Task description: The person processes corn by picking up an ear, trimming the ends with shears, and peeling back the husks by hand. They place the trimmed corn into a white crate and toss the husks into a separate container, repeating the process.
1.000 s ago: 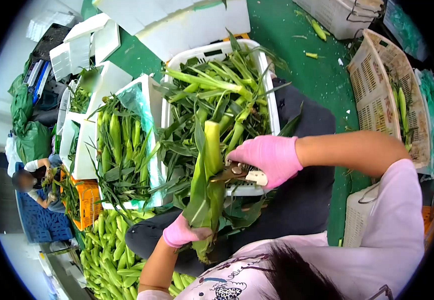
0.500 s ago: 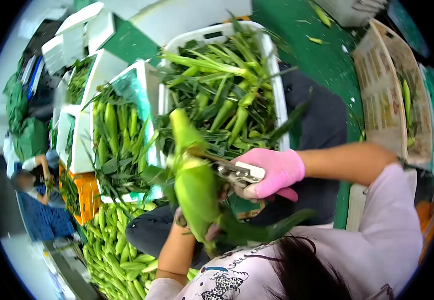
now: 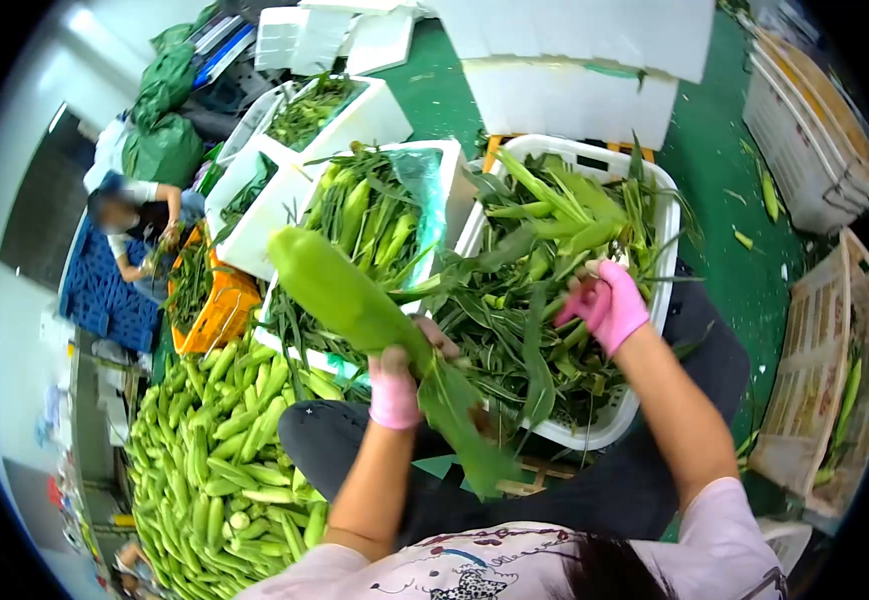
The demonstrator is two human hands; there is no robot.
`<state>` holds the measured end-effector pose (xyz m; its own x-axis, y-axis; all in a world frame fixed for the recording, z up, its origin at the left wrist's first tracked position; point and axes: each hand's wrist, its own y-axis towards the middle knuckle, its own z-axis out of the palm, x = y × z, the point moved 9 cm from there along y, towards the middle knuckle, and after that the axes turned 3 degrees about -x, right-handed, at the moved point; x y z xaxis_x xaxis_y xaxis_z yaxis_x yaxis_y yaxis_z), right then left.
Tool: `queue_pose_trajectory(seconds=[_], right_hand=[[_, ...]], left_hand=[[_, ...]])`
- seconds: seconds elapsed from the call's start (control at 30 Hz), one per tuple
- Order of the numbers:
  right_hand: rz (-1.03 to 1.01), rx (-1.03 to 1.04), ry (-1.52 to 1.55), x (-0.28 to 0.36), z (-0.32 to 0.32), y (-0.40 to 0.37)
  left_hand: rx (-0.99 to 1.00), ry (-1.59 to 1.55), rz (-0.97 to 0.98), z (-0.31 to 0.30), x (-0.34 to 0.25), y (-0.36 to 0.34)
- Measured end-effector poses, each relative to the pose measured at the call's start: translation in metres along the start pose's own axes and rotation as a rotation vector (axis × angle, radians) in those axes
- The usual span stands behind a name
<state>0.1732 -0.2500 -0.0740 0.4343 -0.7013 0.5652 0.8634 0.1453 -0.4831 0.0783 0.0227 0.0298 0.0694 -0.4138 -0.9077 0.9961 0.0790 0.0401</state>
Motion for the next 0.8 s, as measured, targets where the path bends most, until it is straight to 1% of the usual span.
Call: queue_pose_trajectory(seconds=[0.03, 0.07, 0.1, 0.13, 0.17, 0.2, 0.27, 0.3, 0.33, 0.4, 0.43, 0.47, 0.5, 0.53, 0.6, 0.63, 0.67, 0.73, 0.77, 0.8], right_hand=[[0.209, 0.111, -0.033, -0.009, -0.013, 0.015], [0.353, 0.206, -0.188, -0.008, -0.001, -0.018], [0.452, 0.362, -0.394, -0.026, -0.015, -0.03], [0.558, 0.345, -0.698, -0.035, -0.036, -0.055], [0.537, 0.13, -0.556, -0.033, -0.03, -0.087], [0.549, 0.124, -0.491, -0.03, -0.032, -0.106], [0.4, 0.145, -0.607, -0.014, -0.032, -0.128], [0.422, 0.171, -0.421, -0.02, -0.046, -0.131], [0.453, 0.146, -0.231, -0.026, -0.038, -0.14], [0.458, 0.265, -0.024, -0.044, -0.018, -0.154], [0.545, 0.352, -0.019, -0.059, -0.016, -0.166], [0.628, 0.447, -0.017, -0.07, -0.011, -0.18], [0.551, 0.425, -0.139, -0.068, -0.006, -0.185], [0.463, 0.336, -0.157, -0.068, -0.007, -0.187], [0.165, 0.262, -0.184, -0.051, 0.002, -0.184], [0.117, 0.195, -0.231, -0.046, -0.002, -0.185], [0.037, 0.119, -0.322, -0.036, -0.002, -0.186], [-0.255, -0.045, -0.442, -0.031, -0.016, -0.181], [-0.355, -0.066, -0.515, -0.031, -0.021, -0.177], [-0.333, -0.073, -0.578, -0.031, -0.017, -0.179]], left_hand=[[-0.085, 0.134, 0.083, -0.003, -0.022, 0.005], [-0.042, 0.341, 0.064, -0.033, -0.02, 0.016], [0.015, 0.409, 0.135, -0.037, -0.027, 0.018], [0.072, 0.476, 0.195, -0.038, -0.034, 0.015], [0.122, 0.506, 0.196, -0.029, -0.038, 0.01], [0.088, 0.511, 0.205, -0.025, -0.037, 0.006], [0.294, 0.699, 0.174, -0.012, -0.029, 0.01], [0.444, 0.874, 0.507, 0.021, -0.042, 0.009], [0.595, 0.986, 0.692, 0.046, -0.038, 0.007], [0.756, 1.049, 0.675, 0.094, -0.023, 0.004], [0.847, 1.066, 0.689, 0.118, -0.017, 0.001], [0.878, 0.998, 0.739, 0.132, -0.007, 0.002], [0.85, 0.91, 0.688, 0.134, 0.001, 0.015], [0.816, 0.829, 0.637, 0.136, 0.005, 0.029], [0.242, 0.743, 0.379, 0.107, 0.005, 0.08], [0.028, 0.469, 0.018, 0.081, 0.013, 0.1], [-0.169, 0.198, -0.222, 0.04, 0.034, 0.109], [-0.245, -0.077, -0.411, 0.021, 0.078, 0.081], [-0.219, 0.068, -0.404, 0.043, 0.075, 0.055], [-0.199, 0.218, -0.402, 0.065, 0.076, 0.022]])
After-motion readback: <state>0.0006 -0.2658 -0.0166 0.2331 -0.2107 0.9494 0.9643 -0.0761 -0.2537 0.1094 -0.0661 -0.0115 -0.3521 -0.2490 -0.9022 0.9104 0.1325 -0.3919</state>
